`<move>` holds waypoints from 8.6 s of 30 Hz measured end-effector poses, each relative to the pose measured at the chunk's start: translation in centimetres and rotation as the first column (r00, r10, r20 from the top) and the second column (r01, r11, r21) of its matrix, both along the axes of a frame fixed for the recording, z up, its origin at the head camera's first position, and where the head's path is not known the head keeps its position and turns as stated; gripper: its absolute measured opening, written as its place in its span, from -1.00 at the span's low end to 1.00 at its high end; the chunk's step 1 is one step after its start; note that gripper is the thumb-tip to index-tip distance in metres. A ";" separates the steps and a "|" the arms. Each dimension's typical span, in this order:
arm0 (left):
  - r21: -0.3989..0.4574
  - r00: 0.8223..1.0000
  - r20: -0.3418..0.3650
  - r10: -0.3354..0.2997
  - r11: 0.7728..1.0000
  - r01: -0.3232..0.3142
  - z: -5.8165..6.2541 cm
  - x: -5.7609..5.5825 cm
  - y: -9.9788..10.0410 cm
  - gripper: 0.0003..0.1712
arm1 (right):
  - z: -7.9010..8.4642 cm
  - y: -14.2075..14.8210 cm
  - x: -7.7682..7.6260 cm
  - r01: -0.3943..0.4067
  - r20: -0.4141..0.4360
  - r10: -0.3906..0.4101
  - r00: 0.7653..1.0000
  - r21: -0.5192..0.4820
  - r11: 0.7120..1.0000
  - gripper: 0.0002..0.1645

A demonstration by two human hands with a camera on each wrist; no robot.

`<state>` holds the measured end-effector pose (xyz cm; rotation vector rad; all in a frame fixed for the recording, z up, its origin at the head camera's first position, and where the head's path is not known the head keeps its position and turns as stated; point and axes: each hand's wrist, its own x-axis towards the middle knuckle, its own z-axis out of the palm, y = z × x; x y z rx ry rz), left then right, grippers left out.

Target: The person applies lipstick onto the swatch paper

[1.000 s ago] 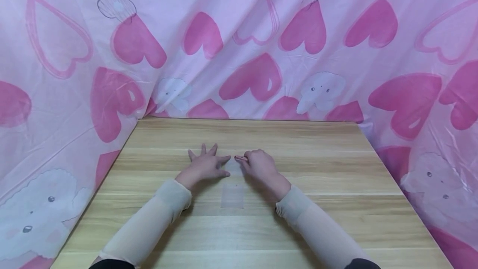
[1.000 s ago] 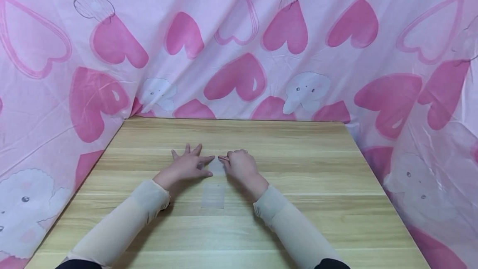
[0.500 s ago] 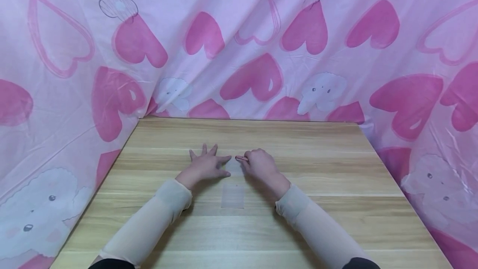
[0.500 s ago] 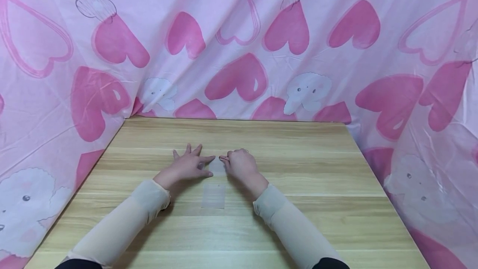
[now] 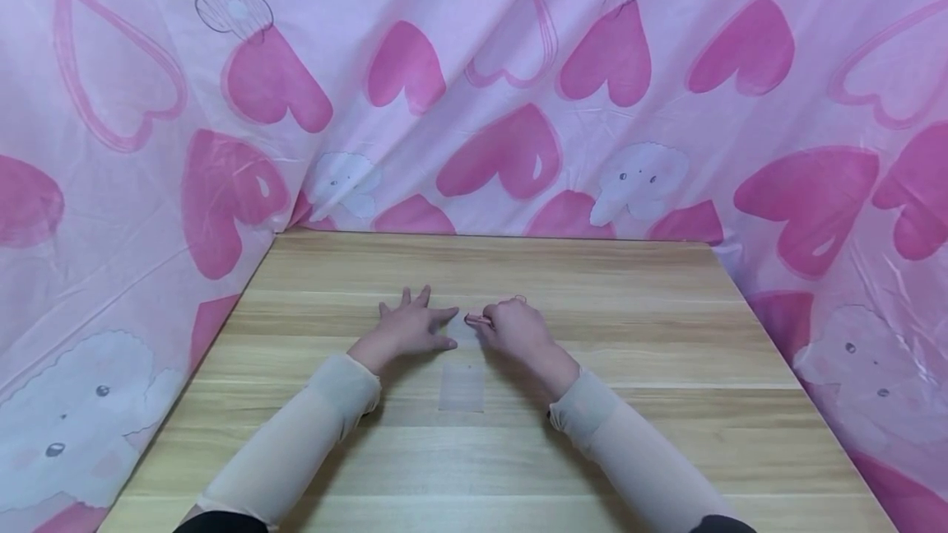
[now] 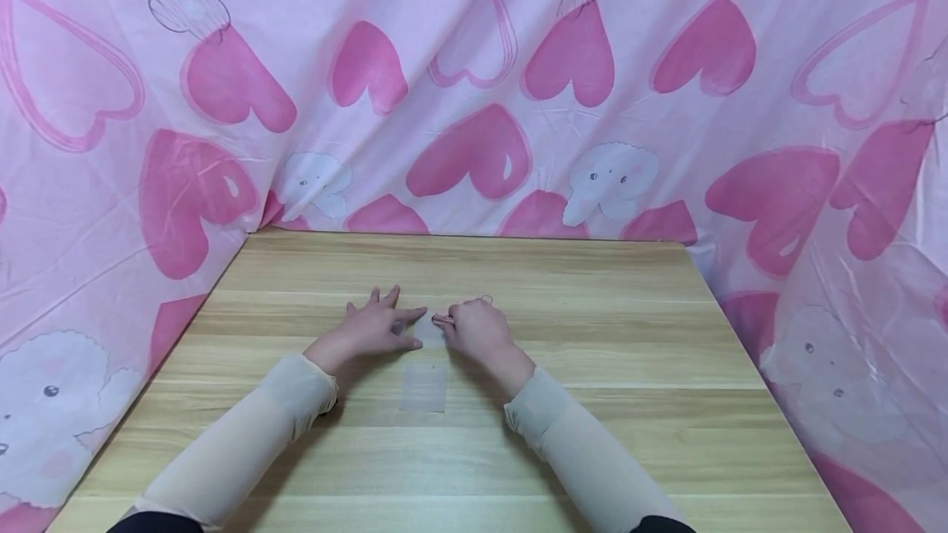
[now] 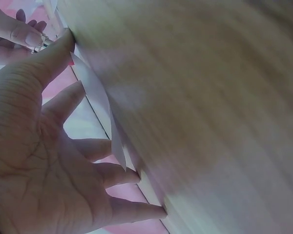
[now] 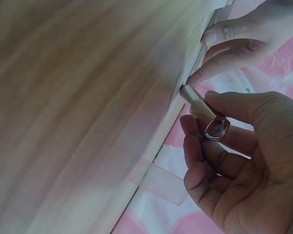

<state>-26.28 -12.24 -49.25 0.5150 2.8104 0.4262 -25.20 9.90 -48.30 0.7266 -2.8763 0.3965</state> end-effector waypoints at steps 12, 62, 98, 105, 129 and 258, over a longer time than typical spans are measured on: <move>0.007 1.000 0.000 -0.005 1.000 0.005 0.1 0.1 0.0 -0.23 | 0.0 0.2 1.1 -0.008 0.050 0.008 0.999 -0.002 1.000 -0.78; 0.028 0.988 -0.119 -0.099 0.994 0.103 0.5 10.3 -0.8 -0.22 | 0.4 2.0 5.7 -0.064 -0.025 0.062 0.998 -0.079 0.995 -0.86; 0.006 0.994 -0.091 -0.056 0.998 0.056 0.1 10.3 -0.4 -0.24 | 0.1 1.2 6.0 -0.146 -0.018 0.146 0.989 0.006 0.989 -0.86; 0.002 0.994 -0.092 -0.054 0.999 0.055 0.0 10.3 -0.4 -0.24 | 0.2 1.1 6.3 -0.164 -0.011 0.164 0.986 0.009 0.986 -0.84; -0.005 0.994 -0.095 -0.053 0.999 0.052 0.5 10.4 -0.3 -0.24 | 0.1 1.2 7.2 -0.209 0.011 0.209 0.978 0.009 0.978 -0.82; 0.964 0.985 0.122 -0.123 0.251 -0.088 5.5 4.0 4.9 -0.65 | 2.8 1.4 5.1 -0.076 0.152 0.340 0.928 -0.817 0.572 -0.81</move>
